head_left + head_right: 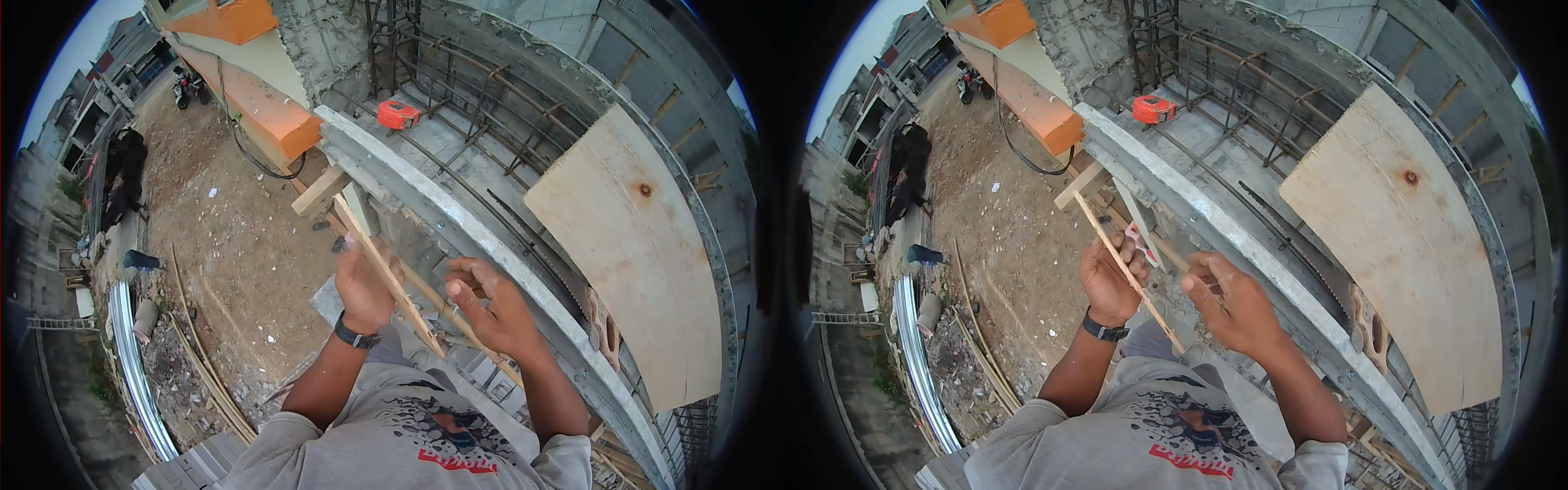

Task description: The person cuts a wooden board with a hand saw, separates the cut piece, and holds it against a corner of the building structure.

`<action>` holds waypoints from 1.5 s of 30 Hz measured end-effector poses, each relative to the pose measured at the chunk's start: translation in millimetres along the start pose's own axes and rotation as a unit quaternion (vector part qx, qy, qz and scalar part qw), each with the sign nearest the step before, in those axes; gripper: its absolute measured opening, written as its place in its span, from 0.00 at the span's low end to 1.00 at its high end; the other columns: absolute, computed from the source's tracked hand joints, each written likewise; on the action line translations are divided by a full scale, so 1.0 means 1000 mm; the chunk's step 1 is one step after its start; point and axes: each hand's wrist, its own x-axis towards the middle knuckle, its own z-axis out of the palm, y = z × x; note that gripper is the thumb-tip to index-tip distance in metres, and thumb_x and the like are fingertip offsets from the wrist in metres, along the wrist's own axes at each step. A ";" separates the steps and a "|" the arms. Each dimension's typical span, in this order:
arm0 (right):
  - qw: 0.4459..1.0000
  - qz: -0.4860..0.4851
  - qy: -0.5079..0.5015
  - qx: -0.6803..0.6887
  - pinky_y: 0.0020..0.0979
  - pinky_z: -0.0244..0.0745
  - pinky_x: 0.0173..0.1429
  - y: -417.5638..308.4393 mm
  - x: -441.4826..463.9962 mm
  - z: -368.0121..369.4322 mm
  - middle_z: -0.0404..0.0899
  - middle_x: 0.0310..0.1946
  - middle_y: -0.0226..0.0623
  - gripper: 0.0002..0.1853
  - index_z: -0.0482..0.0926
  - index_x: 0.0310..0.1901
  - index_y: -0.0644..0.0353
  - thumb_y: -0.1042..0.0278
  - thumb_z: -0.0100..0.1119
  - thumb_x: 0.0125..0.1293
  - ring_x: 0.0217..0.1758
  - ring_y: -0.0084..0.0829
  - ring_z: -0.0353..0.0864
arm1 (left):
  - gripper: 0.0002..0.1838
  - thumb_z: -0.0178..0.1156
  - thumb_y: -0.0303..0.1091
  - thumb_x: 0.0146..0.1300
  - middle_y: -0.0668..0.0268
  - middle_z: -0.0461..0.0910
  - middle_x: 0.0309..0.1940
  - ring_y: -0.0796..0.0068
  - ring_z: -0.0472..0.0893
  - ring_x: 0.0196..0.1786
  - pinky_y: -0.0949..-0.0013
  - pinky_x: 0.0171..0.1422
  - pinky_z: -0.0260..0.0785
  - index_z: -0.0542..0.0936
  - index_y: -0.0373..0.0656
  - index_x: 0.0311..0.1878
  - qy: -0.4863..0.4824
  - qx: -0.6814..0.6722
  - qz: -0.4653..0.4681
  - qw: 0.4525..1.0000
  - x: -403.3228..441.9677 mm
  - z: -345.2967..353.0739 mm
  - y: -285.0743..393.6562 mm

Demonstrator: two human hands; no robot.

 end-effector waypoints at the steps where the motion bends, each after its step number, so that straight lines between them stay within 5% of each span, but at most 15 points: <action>1: 0.999 0.034 -0.042 -0.004 0.38 0.81 0.54 -0.003 0.014 0.007 0.86 0.46 0.51 0.28 0.75 0.63 0.70 0.50 0.60 0.77 0.49 0.40 0.89 | 0.22 0.49 0.57 0.75 0.67 0.79 0.34 0.72 0.80 0.34 0.66 0.42 0.77 0.77 0.47 0.44 -0.078 -0.045 -0.001 0.996 0.008 -0.001 0.008; 2: 0.995 0.053 -0.083 -0.007 0.37 0.81 0.53 0.006 0.026 0.017 0.86 0.46 0.50 0.30 0.75 0.64 0.70 0.48 0.59 0.77 0.48 0.39 0.89 | 0.24 0.48 0.61 0.75 0.70 0.71 0.26 0.74 0.74 0.27 0.67 0.33 0.71 0.73 0.49 0.37 0.039 0.008 0.047 0.998 0.012 0.003 0.009; 7: 0.935 0.220 -0.238 0.145 0.31 0.80 0.50 0.013 0.076 0.047 0.86 0.45 0.44 0.32 0.76 0.64 0.67 0.43 0.63 0.74 0.45 0.30 0.86 | 0.30 0.43 0.66 0.75 0.64 0.72 0.35 0.66 0.75 0.37 0.60 0.46 0.73 0.72 0.45 0.45 -0.084 -0.064 0.174 0.979 0.059 -0.018 0.026; 10: 0.935 0.186 -0.103 0.285 0.26 0.77 0.54 -0.012 0.120 0.030 0.85 0.44 0.38 0.25 0.78 0.60 0.68 0.58 0.71 0.70 0.48 0.25 0.83 | 0.38 0.43 0.70 0.73 0.55 0.75 0.50 0.57 0.78 0.54 0.53 0.58 0.75 0.72 0.38 0.59 -0.126 -0.014 0.188 0.974 0.087 -0.021 0.053; 11: 0.941 0.158 -0.052 0.294 0.27 0.77 0.54 -0.015 0.139 0.017 0.86 0.46 0.38 0.22 0.77 0.59 0.70 0.65 0.70 0.70 0.48 0.24 0.83 | 0.41 0.40 0.67 0.74 0.52 0.76 0.60 0.55 0.78 0.61 0.50 0.66 0.73 0.69 0.35 0.69 -0.024 0.055 0.240 0.969 0.093 -0.016 0.061; 13: 0.974 0.053 0.066 0.211 0.28 0.77 0.55 -0.041 0.178 -0.008 0.86 0.48 0.38 0.21 0.78 0.60 0.69 0.69 0.69 0.70 0.48 0.24 0.83 | 0.42 0.37 0.64 0.75 0.52 0.72 0.70 0.55 0.78 0.65 0.49 0.69 0.72 0.64 0.35 0.76 0.074 0.143 0.273 0.948 0.118 -0.020 0.083; 14: 0.980 0.014 0.092 0.176 0.27 0.76 0.55 -0.049 0.198 -0.022 0.86 0.48 0.37 0.20 0.79 0.59 0.68 0.69 0.69 0.70 0.48 0.23 0.83 | 0.41 0.36 0.62 0.76 0.52 0.71 0.73 0.56 0.79 0.65 0.49 0.68 0.74 0.62 0.36 0.78 0.021 0.085 0.238 0.967 0.131 -0.008 0.102; 15: 0.983 -0.029 0.121 0.137 0.27 0.77 0.53 -0.061 0.214 -0.031 0.85 0.47 0.35 0.19 0.80 0.59 0.66 0.67 0.68 0.71 0.47 0.23 0.83 | 0.43 0.35 0.64 0.76 0.53 0.74 0.69 0.57 0.80 0.64 0.51 0.66 0.75 0.62 0.35 0.77 -0.059 0.114 0.184 0.974 0.142 -0.028 0.119; 17: 0.984 -0.083 0.151 0.051 0.27 0.78 0.51 -0.081 0.250 -0.046 0.84 0.46 0.33 0.17 0.80 0.59 0.64 0.65 0.65 0.73 0.47 0.23 0.83 | 0.35 0.44 0.54 0.78 0.55 0.78 0.64 0.62 0.80 0.61 0.57 0.62 0.76 0.66 0.35 0.75 -0.048 0.168 0.173 0.969 0.163 -0.037 0.144; 20: 0.971 -0.153 0.182 -0.003 0.27 0.77 0.50 -0.097 0.307 -0.058 0.84 0.44 0.33 0.15 0.81 0.58 0.62 0.65 0.63 0.75 0.47 0.23 0.83 | 0.24 0.53 0.39 0.78 0.59 0.80 0.59 0.70 0.80 0.58 0.65 0.57 0.75 0.71 0.34 0.70 0.092 0.363 0.191 0.907 0.199 -0.059 0.157; 23: 0.966 -0.184 0.165 -0.080 0.29 0.78 0.52 -0.105 0.358 -0.064 0.85 0.44 0.33 0.12 0.82 0.56 0.61 0.67 0.60 0.75 0.46 0.24 0.82 | 0.19 0.58 0.29 0.75 0.63 0.81 0.56 0.77 0.79 0.54 0.71 0.55 0.73 0.75 0.34 0.66 0.132 0.401 0.196 0.885 0.229 -0.075 0.161; 29: 0.958 -0.214 0.070 -0.176 0.33 0.77 0.56 -0.112 0.414 -0.025 0.84 0.48 0.35 0.11 0.82 0.52 0.63 0.69 0.56 0.76 0.49 0.29 0.82 | 0.21 0.59 0.35 0.76 0.63 0.80 0.58 0.79 0.78 0.54 0.72 0.59 0.71 0.75 0.35 0.67 0.172 0.401 0.169 0.884 0.262 -0.099 0.141; 34: 0.953 -0.245 0.078 -0.163 0.34 0.78 0.58 -0.108 0.425 -0.031 0.83 0.50 0.37 0.08 0.84 0.49 0.61 0.75 0.60 0.72 0.52 0.33 0.82 | 0.29 0.44 0.51 0.83 0.59 0.78 0.62 0.70 0.77 0.63 0.63 0.67 0.69 0.74 0.34 0.68 0.143 0.437 0.152 0.875 0.267 -0.111 0.133; 40: 0.895 -0.330 0.155 -0.258 0.40 0.79 0.64 -0.098 0.411 -0.045 0.78 0.61 0.42 0.09 0.84 0.44 0.58 0.84 0.62 0.67 0.66 0.41 0.79 | 0.35 0.37 0.56 0.82 0.53 0.79 0.60 0.65 0.78 0.62 0.60 0.70 0.66 0.75 0.30 0.67 0.109 0.413 0.166 0.889 0.286 -0.088 0.159; 45: 0.821 -0.377 0.261 -0.340 0.43 0.81 0.65 -0.088 0.394 -0.044 0.74 0.64 0.50 0.08 0.84 0.43 0.58 0.84 0.60 0.69 0.69 0.48 0.78 | 0.30 0.45 0.51 0.81 0.53 0.82 0.55 0.63 0.79 0.60 0.59 0.70 0.66 0.80 0.29 0.59 0.078 0.480 0.110 0.867 0.298 -0.080 0.153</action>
